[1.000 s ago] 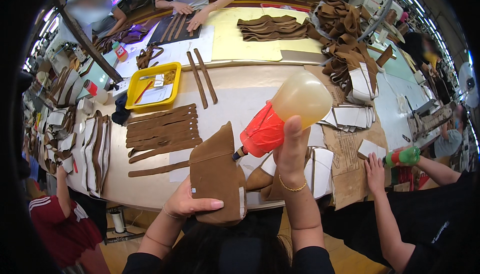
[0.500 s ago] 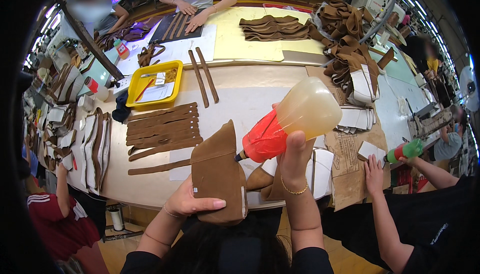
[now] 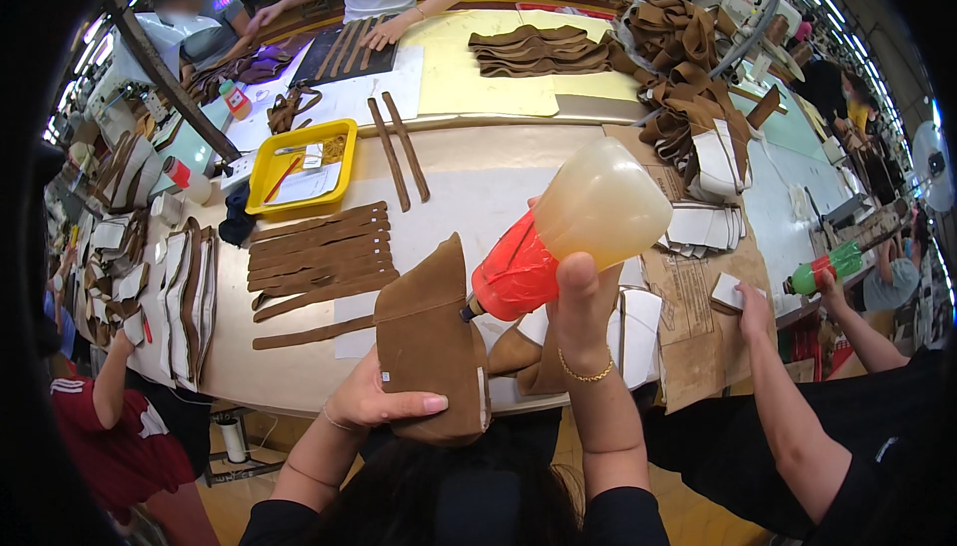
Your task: The person applies glue from a squeeze bottle onto brown leather strips and a folded leather piece on a worktable. They handle the strips and folded piece by hand, aligning and pressing them together. Other workers are visible in the background at separate stations.
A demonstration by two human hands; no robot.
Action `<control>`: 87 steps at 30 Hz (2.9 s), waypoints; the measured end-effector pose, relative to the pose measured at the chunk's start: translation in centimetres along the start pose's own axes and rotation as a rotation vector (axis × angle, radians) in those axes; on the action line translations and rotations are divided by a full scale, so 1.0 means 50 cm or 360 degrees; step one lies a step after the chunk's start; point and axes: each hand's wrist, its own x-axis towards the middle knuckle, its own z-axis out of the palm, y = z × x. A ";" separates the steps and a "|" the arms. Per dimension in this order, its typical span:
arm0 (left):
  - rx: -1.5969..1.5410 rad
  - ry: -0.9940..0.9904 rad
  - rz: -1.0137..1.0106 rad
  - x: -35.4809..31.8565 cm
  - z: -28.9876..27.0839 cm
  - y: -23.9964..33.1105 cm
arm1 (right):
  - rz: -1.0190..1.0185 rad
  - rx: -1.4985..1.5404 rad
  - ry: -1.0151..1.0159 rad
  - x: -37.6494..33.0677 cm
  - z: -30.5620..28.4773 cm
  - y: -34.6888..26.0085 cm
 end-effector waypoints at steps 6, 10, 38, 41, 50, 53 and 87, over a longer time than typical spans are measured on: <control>0.0007 -0.0015 0.0073 0.002 -0.004 -0.006 | 0.0033 -0.0080 -0.0044 -0.013 0.005 -0.017; 0.0001 -0.0011 0.0086 0.004 -0.005 -0.005 | 0.0091 -0.0118 -0.0069 -0.023 0.002 -0.027; 0.0190 0.0148 0.0118 0.026 -0.017 -0.011 | 0.0314 0.0303 -0.0033 0.027 -0.034 -0.019; 0.0160 0.0102 0.0055 0.027 -0.021 -0.002 | 0.0151 0.0143 -0.0001 0.050 -0.023 -0.006; -0.0053 0.0024 -0.0045 0.011 -0.022 0.011 | -0.0157 -0.0255 -0.0283 0.094 -0.001 0.013; -0.0111 0.0027 -0.0046 0.007 -0.020 0.016 | -0.0206 -0.0329 -0.0276 0.095 0.010 0.016; -0.0260 0.0032 0.0374 0.004 -0.033 -0.025 | 0.0314 0.0458 0.0035 0.020 -0.009 -0.028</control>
